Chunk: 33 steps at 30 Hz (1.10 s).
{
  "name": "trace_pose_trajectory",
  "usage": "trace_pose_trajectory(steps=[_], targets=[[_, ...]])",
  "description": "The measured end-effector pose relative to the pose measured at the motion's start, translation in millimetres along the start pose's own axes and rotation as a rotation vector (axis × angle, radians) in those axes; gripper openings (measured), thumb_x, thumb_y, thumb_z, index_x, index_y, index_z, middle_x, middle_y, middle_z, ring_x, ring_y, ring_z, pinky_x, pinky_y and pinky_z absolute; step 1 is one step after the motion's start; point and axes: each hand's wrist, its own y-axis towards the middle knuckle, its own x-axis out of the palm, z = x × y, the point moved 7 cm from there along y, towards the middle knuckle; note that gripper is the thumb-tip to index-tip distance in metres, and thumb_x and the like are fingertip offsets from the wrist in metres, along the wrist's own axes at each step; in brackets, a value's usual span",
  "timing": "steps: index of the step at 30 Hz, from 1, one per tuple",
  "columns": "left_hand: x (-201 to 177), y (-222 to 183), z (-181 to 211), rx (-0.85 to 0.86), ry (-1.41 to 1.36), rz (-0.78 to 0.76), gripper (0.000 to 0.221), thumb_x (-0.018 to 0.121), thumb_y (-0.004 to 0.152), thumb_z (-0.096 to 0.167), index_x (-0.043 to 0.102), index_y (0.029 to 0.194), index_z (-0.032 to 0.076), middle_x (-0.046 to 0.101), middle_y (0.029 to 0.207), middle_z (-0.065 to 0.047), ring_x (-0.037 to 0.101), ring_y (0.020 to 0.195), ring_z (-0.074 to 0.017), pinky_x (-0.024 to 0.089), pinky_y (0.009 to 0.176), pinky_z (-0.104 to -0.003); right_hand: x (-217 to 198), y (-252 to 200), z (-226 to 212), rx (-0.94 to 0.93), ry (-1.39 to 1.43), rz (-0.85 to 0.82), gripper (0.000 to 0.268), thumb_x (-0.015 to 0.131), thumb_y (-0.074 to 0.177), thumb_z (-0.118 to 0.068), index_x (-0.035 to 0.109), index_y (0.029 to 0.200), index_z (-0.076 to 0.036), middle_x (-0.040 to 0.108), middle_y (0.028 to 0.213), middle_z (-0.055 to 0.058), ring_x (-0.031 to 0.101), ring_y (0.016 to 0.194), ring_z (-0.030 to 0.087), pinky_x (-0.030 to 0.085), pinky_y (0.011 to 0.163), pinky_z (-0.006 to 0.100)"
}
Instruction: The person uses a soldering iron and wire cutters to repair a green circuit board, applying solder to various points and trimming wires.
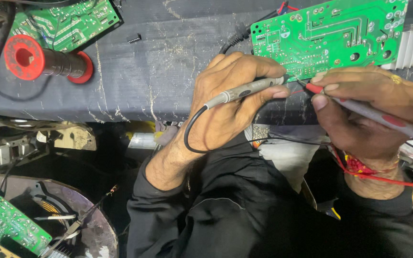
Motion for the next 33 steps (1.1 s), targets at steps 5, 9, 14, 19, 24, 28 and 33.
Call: trace_pose_trajectory(steps=[5,9,14,19,24,28,33], targets=[[1,1,1,0.009,0.007,0.008,0.023,0.079,0.102,0.027,0.068,0.114,0.011,0.073,0.107,0.002,0.068,0.092,-0.0173,0.049,0.084,-0.031,0,-4,0,0.012,-0.031,-0.013,0.02,0.073,0.095,0.008,0.058,0.107,0.003,0.071,0.103,0.024,0.073,0.093,0.026,0.059,0.079,0.03],[2,1,2,0.029,0.021,0.009,0.021,0.079,0.103,0.025,0.066,0.113,0.011,0.073,0.109,0.002,0.068,0.094,-0.0175,0.048,0.085,-0.031,1,-10,6,0.038,-0.025,-0.011,0.021,0.073,0.096,0.008,0.058,0.11,0.003,0.071,0.106,0.024,0.073,0.093,0.024,0.058,0.078,0.028],[2,1,1,0.03,0.016,0.003,0.021,0.079,0.103,0.023,0.066,0.114,0.011,0.073,0.11,0.001,0.068,0.095,-0.0184,0.048,0.085,-0.031,0,-14,13,0.044,-0.002,-0.006,0.021,0.072,0.095,0.008,0.058,0.108,0.003,0.071,0.105,0.024,0.073,0.091,0.024,0.058,0.076,0.027],[1,1,1,0.033,0.01,0.005,0.02,0.079,0.103,0.022,0.066,0.113,0.011,0.072,0.11,0.001,0.068,0.096,-0.0181,0.048,0.086,-0.031,1,-15,11,0.036,-0.03,-0.009,0.023,0.073,0.097,0.008,0.055,0.111,0.004,0.071,0.107,0.025,0.073,0.093,0.026,0.058,0.078,0.028],[1,3,4,0.018,0.014,0.008,0.019,0.08,0.103,0.022,0.066,0.109,0.011,0.073,0.106,0.001,0.068,0.093,-0.0168,0.048,0.084,-0.03,1,-7,6,0.002,-0.018,-0.015,0.022,0.072,0.094,0.01,0.055,0.108,0.005,0.07,0.103,0.027,0.074,0.09,0.027,0.059,0.073,0.029],[1,6,5,0.017,0.024,-0.001,0.017,0.078,0.103,0.022,0.067,0.109,0.011,0.071,0.101,0.001,0.066,0.089,-0.0179,0.047,0.081,-0.031,0,1,6,-0.06,-0.026,-0.024,0.022,0.073,0.089,0.01,0.057,0.103,0.006,0.071,0.1,0.027,0.074,0.088,0.029,0.059,0.067,0.029],[1,8,8,0.015,0.032,-0.023,0.017,0.076,0.104,0.024,0.066,0.105,0.009,0.071,0.099,0.0,0.065,0.09,-0.0193,0.047,0.082,-0.033,1,-4,0,-0.017,-0.077,0.001,0.02,0.075,0.094,0.007,0.06,0.107,0.005,0.072,0.097,0.024,0.074,0.086,0.027,0.059,0.072,0.031]])
